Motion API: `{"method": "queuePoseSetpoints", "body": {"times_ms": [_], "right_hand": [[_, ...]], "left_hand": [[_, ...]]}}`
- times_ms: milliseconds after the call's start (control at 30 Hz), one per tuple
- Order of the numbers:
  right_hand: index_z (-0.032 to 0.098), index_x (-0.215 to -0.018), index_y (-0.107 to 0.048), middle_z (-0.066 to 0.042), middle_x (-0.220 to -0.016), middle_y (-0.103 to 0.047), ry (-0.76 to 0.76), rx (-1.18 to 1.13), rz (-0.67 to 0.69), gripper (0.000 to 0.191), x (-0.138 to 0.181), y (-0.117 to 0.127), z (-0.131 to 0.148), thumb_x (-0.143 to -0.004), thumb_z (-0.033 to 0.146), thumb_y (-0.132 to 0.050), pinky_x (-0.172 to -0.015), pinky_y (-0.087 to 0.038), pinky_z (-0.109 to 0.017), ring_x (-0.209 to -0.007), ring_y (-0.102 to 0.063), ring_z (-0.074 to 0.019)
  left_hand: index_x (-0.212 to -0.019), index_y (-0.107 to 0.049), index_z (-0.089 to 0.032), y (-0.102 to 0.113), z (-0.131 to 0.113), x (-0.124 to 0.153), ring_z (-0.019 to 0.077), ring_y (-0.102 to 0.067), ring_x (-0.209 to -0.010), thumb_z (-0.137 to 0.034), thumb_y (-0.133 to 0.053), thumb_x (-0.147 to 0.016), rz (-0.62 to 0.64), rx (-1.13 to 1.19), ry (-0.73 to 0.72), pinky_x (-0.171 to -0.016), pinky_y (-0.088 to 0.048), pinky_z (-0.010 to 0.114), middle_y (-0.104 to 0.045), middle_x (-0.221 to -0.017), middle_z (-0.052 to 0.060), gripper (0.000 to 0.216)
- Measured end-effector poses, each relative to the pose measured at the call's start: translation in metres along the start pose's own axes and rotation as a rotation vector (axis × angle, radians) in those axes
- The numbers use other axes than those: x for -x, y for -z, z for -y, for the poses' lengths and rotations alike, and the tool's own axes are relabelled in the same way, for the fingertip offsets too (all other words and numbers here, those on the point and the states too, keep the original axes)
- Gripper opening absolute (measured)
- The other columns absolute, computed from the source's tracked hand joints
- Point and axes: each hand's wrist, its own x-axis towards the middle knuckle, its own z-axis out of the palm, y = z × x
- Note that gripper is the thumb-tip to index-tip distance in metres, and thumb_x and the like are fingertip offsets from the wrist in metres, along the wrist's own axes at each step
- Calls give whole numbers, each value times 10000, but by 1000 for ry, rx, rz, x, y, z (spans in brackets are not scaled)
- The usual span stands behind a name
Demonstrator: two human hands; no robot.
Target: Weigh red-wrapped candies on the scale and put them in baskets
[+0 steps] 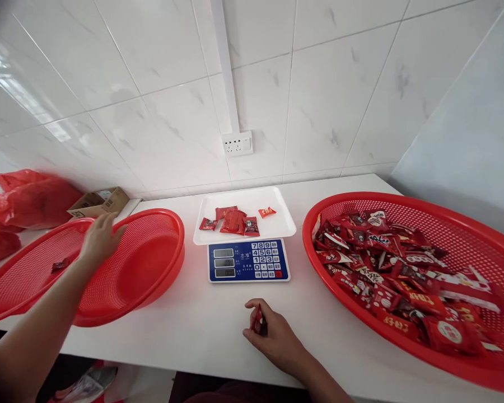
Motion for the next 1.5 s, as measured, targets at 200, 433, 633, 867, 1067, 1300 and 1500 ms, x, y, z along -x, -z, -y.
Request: {"method": "queuePoseSetpoints", "body": {"times_ms": [200,433,633,867,1067,1300,1500], "right_hand": [[252,-1058,-474,29,-800,-523,3,24,-23,303,-1,-2,-4,-770,275,-565,-676,-430,-272,-676,-498,-124],[251,-1053,-480,23,-800,-531,14,20,-51,303,1,-1,-1,-765,268,-569,-672,-440,-275,-675,-509,-126],[250,-1053,-493,25,-795,-534,18,26,-25,302,2,-2,-2,-765,286,-576,-664,-438,-276,-662,-504,-123],[236,-1204,-411,41,-747,-478,-58,-53,-60,502,-16,2,-2,-762,389,-593,-561,-446,-265,-621,-480,-127],[274,-1386,-304,2,-912,-605,25,126,-162,772,-34,-4,36,-710,386,-660,-787,-463,-340,-834,-581,-188],[272,-1307,-466,-51,-1096,-631,28,438,-92,570,-55,28,90,-764,391,-596,-760,-486,-349,-816,-613,-194],[196,-1201,-532,-103,-1163,-586,106,856,-512,379,-111,59,123,-847,326,-499,-852,-435,-376,-1021,-562,-246]], "left_hand": [[-1313,-389,-172,2,-139,-13,236,-287,-1340,-277,-396,-868,282,240,-613,-1063,-290,388,-457,-1363,94,457],[-1037,-526,-180,-3,-190,-21,245,-586,-960,-123,-462,-752,355,193,-581,-778,-476,347,-590,-1051,99,298],[-1074,-507,-198,24,-129,-4,287,-546,-1038,-132,-406,-768,186,175,-323,-734,-497,378,-491,-1180,120,329],[-1202,-502,-282,38,-96,76,268,-418,-1244,-295,-458,-836,180,628,-297,-938,-447,398,-423,-1361,54,369],[-1239,-495,-291,3,-180,160,239,-564,-1062,-393,-642,-760,722,1438,-241,-758,-515,319,-553,-1219,113,511],[-1093,-560,-199,-56,-228,146,209,-627,-890,-492,-608,-770,902,2046,197,-734,-527,351,-634,-999,82,440],[-1001,-592,-159,-66,-226,154,186,-663,-656,-476,-693,-684,1352,2072,208,-533,-541,292,-663,-872,101,460]]}}
